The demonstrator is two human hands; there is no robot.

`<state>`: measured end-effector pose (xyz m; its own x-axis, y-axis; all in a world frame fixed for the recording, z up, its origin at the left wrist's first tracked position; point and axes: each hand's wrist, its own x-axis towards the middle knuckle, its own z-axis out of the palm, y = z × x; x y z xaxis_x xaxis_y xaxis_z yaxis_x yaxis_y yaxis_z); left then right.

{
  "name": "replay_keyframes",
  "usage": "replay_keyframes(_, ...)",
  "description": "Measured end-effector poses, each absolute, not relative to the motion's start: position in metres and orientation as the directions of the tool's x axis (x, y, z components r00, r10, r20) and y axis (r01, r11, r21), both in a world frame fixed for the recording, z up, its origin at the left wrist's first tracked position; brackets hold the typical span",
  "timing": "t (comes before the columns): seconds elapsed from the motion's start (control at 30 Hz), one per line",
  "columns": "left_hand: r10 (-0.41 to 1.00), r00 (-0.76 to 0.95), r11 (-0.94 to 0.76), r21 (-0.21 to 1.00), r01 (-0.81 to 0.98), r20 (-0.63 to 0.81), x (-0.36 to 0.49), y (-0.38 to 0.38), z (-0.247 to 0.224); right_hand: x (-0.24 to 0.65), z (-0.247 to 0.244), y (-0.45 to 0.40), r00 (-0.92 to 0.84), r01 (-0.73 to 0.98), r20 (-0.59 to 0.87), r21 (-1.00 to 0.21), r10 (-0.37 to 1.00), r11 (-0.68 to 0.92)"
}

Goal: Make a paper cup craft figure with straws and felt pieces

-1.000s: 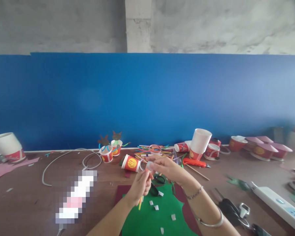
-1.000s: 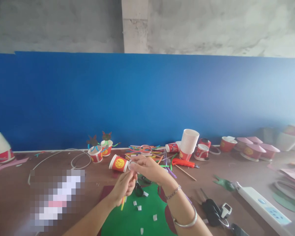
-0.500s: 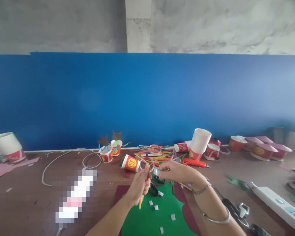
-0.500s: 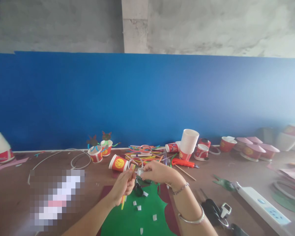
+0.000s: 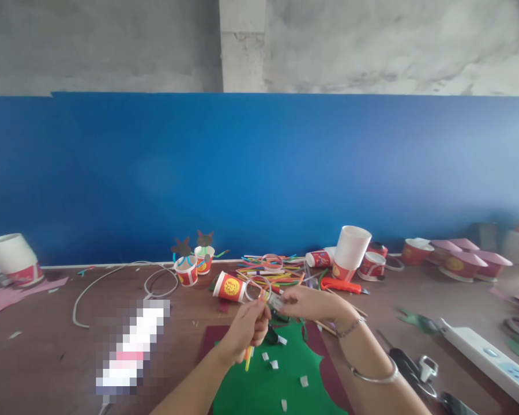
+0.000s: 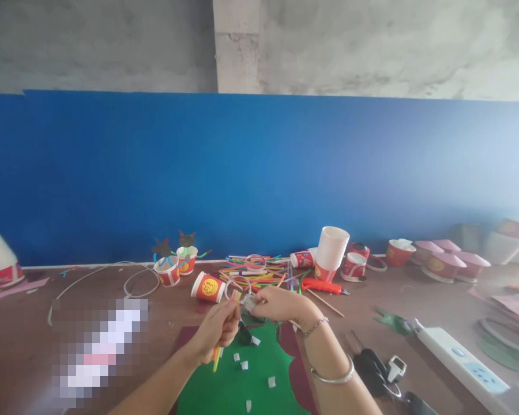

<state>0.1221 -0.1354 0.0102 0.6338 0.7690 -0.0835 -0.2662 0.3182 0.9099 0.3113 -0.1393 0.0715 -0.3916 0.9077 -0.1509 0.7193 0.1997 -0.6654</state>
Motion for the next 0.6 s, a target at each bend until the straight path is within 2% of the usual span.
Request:
replay_keyframes(0.17,0.681,0.725,0.348,0.917,-0.194,-0.105,0.121,-0.138,0.011,0.309,0.058,-0.130,-0.473,0.699,-0.235,-0.687,0.849,0.199)
replay_keyframes(0.33,0.620,0.769,0.344,0.935,-0.089,-0.155,0.121,-0.142,0.013,0.303,0.057,-0.127,-0.538,0.508,-0.242,-0.858,0.808,0.081)
replay_keyframes(0.5,0.590,0.783,0.302,0.953,0.010,-0.195,0.120,-0.145,0.016,0.294,0.055,-0.129,-0.336,0.374,-0.301,-0.912,0.892,-0.167)
replay_keyframes(0.6,0.598,0.773,0.289,0.957,0.039,-0.212,0.120,-0.144,0.014,0.288,0.052,-0.130,-0.260,0.284,-0.272,-0.939,0.927,-0.195)
